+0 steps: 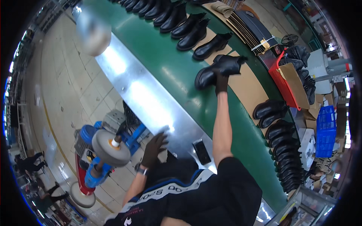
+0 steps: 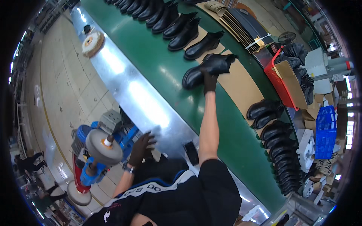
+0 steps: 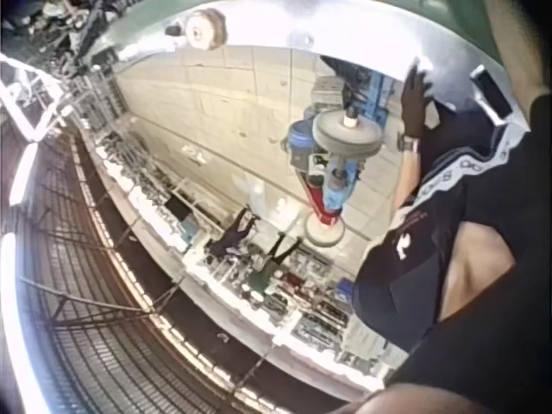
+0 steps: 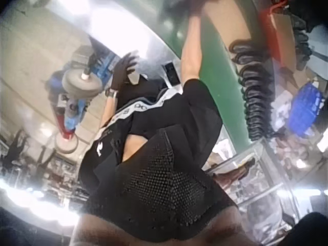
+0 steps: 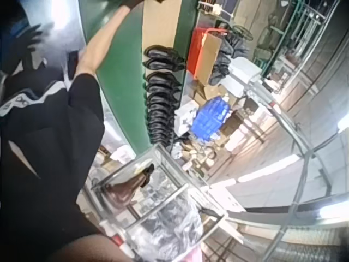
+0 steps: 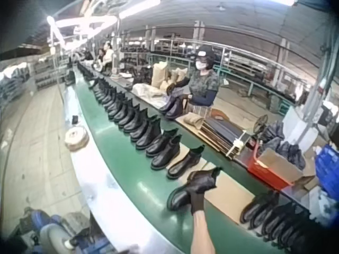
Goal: The person repeatedly picks up black boots from a green conveyor belt and presses them against a rotating buffing wheel to polish the soles and sides. After each boot is treated, it is placed back on the belt. The process is repeated for multiple boots throughout the clip.
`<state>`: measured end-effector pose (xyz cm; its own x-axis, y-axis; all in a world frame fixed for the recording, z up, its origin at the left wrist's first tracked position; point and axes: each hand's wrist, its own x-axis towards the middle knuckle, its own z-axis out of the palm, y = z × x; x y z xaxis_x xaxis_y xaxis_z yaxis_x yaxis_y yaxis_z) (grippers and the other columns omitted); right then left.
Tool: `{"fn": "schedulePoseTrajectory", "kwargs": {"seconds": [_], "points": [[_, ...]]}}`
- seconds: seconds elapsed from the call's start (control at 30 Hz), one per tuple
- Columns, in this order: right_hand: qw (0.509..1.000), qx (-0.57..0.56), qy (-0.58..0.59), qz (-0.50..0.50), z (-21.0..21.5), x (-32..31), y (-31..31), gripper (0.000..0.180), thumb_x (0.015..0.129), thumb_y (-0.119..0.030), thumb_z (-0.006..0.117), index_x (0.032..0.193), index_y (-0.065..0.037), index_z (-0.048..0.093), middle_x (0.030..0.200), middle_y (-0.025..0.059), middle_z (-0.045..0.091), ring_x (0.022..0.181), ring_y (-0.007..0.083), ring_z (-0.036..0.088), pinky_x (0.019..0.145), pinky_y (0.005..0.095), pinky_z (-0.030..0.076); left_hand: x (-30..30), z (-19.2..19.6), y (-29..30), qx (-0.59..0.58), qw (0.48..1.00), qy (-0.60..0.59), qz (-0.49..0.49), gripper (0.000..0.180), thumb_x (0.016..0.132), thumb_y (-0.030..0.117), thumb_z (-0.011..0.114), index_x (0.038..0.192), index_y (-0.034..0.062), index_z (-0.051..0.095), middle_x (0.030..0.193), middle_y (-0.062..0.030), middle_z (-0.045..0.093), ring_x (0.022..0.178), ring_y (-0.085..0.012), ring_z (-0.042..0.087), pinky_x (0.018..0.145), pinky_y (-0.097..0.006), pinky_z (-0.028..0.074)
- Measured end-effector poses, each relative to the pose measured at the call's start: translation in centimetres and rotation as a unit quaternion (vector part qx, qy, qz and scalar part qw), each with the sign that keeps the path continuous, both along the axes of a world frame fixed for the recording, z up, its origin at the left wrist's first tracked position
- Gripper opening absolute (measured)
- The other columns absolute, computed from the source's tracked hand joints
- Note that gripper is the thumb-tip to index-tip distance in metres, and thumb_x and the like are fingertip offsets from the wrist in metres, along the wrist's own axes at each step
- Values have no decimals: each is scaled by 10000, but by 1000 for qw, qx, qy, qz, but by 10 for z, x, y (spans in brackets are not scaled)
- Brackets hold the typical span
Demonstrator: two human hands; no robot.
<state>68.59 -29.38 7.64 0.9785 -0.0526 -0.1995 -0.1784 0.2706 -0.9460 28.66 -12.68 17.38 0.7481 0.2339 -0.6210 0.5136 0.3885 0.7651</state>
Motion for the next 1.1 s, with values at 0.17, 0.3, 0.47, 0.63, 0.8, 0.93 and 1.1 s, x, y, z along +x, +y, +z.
{"fn": "schedulePoseTrajectory", "kwargs": {"seconds": [0.17, 0.3, 0.47, 0.63, 0.8, 0.93, 1.1], "points": [[949, -195, -159, 192, 123, -241, 3, 529, 722, -30, 814, 1197, 20, 585, 1126, 94, 635, 1055, 200, 587, 925, 354, 493, 40, 1, 18, 193, 926, -268, -183, 685, 922, 183, 587, 1506, 46, 257, 1432, -147, 447, 1267, -258, 508, 964, -331, 477], [709, -496, -168, 473, 184, -333, -56, 679, 743, -223, 800, 1328, -14, 527, 1396, 170, 504, 1309, 275, 468, 1101, 374, 349, 8, 58, 41, -190, 919, -266, -221, 853, 837, 244, 674, 1502, -28, 215, 1509, -172, 357, 1362, -247, 392, 1149, -348, 274], [682, -408, -187, 577, 266, -326, -17, 722, 745, -311, 749, 1389, -104, 495, 1405, 166, 487, 1365, 336, 380, 1121, 412, 307, -89, 39, 76, -342, 873, -234, -256, 737, 916, 381, 596, 1460, -40, 330, 1475, -160, 420, 1325, -196, 436, 1138, -304, 291], [491, -232, -168, 823, 272, -370, 57, 793, 666, -89, 759, 1403, -67, 465, 1345, 206, 520, 1272, 310, 494, 1065, 403, 392, -170, 7, 103, -558, 812, -58, -162, 749, 1003, 566, 341, 1399, -65, 423, 1364, -160, 543, 1190, -170, 567, 1055, -272, 396], [568, -248, 42, 784, 185, -421, -2, 686, 762, -22, 747, 1387, -29, 466, 1292, 134, 580, 1183, 209, 561, 1012, 360, 449, -270, -28, 100, 101, 939, -258, -203, 531, 981, 467, 428, 1313, 70, 550, 1333, -91, 586, 1206, -180, 570, 1154, -485, 226], [701, -248, 195, 640, 171, -479, 0, 592, 793, -52, 719, 1342, -17, 498, 1268, 96, 586, 1190, 202, 533, 1013, 342, 439, -281, -73, 75, 17, 975, -217, 45, 478, 976, 413, 448, 1321, 89, 518, 1303, -81, 605, 1209, -222, 564, 1146, -517, 204], [841, -67, 371, 387, 113, -534, 3, 490, 806, -109, 655, 1268, 6, 541, 1225, 105, 603, 1111, 220, 584, 988, 353, 457, -241, -75, 86, -132, 929, -169, 302, 790, 905, 461, 585, 1405, -76, 294, 1191, -203, 637, 1076, -292, 634, 984, -401, 425]]}}
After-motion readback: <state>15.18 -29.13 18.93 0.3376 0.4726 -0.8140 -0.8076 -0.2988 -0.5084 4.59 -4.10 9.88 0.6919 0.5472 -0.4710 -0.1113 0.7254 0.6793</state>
